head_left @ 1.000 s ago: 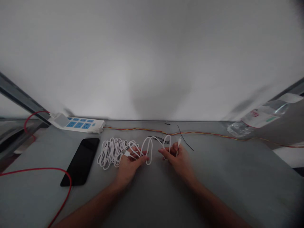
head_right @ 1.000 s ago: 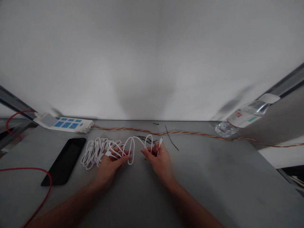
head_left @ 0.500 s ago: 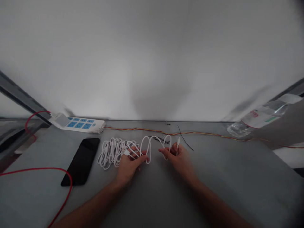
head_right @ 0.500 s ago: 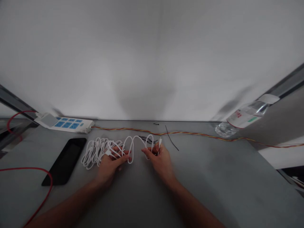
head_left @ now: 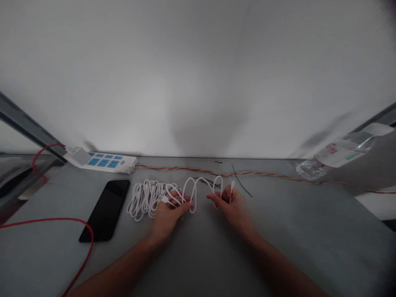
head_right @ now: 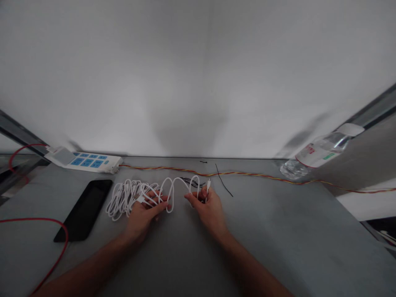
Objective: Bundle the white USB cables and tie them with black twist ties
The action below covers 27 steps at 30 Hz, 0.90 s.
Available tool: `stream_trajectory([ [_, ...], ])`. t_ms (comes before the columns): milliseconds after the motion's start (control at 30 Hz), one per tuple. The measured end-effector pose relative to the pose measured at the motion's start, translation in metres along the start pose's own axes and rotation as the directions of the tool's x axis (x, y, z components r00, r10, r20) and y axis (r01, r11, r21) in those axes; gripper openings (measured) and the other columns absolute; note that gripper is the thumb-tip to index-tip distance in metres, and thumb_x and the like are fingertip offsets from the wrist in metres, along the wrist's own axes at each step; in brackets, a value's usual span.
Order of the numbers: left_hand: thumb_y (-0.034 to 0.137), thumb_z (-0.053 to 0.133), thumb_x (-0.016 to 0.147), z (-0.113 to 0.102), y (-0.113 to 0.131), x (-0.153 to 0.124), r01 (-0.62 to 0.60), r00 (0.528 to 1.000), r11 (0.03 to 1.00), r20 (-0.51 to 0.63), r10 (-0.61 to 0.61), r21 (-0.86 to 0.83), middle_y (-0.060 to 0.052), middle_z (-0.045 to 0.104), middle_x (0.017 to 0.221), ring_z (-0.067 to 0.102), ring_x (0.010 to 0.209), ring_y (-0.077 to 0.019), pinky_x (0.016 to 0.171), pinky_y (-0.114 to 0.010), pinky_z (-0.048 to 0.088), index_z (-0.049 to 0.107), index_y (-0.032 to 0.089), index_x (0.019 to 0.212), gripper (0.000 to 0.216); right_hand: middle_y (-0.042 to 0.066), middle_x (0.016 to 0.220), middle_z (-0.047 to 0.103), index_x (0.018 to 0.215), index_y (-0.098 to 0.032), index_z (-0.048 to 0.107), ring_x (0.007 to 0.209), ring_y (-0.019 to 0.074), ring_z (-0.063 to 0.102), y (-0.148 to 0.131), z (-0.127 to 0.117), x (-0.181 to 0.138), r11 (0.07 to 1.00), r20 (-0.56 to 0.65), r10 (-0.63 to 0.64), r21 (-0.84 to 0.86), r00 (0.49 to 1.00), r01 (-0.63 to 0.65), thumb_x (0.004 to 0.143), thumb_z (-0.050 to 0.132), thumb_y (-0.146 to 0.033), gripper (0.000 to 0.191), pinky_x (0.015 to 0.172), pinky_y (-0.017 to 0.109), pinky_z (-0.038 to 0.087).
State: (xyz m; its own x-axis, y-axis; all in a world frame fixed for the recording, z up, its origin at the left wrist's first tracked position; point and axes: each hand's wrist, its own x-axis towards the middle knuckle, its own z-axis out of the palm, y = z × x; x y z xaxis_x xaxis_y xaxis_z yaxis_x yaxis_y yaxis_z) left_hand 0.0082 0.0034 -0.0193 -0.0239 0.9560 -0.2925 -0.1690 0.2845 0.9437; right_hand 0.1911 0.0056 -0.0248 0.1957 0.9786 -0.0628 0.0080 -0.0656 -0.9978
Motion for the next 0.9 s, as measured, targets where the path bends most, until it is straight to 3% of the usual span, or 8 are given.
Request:
stream_trajectory([
  [400,0.023,0.079,0.063,0.0009,0.002,-0.0017,0.002,1.0,1.0,-0.008,-0.002,-0.008,-0.006,0.074,0.088,0.07,0.07,-0.0183,0.047,-0.021,0.043,0.061,0.018,0.09,0.033,-0.005,0.061,0.058,0.066,-0.025,0.027,0.051,0.0123,0.049,0.0017,0.0006,0.0006,0.999,0.011,-0.004,0.047,1.0,0.004,0.065,0.076,-0.038,0.05,0.052,0.027,0.039],
  [900,0.025,0.079,0.062,0.0002,0.0034,-0.0016,0.014,1.0,1.0,-0.003,-0.014,-0.013,-0.006,0.074,0.089,0.069,0.069,-0.0185,0.052,-0.023,0.046,0.06,0.018,0.092,0.036,-0.002,0.064,0.063,0.068,-0.025,0.029,0.052,0.0141,0.054,-0.0021,-0.0022,0.001,1.0,0.001,-0.012,-0.014,1.0,0.012,0.065,0.075,-0.043,0.05,0.052,0.028,0.041],
])
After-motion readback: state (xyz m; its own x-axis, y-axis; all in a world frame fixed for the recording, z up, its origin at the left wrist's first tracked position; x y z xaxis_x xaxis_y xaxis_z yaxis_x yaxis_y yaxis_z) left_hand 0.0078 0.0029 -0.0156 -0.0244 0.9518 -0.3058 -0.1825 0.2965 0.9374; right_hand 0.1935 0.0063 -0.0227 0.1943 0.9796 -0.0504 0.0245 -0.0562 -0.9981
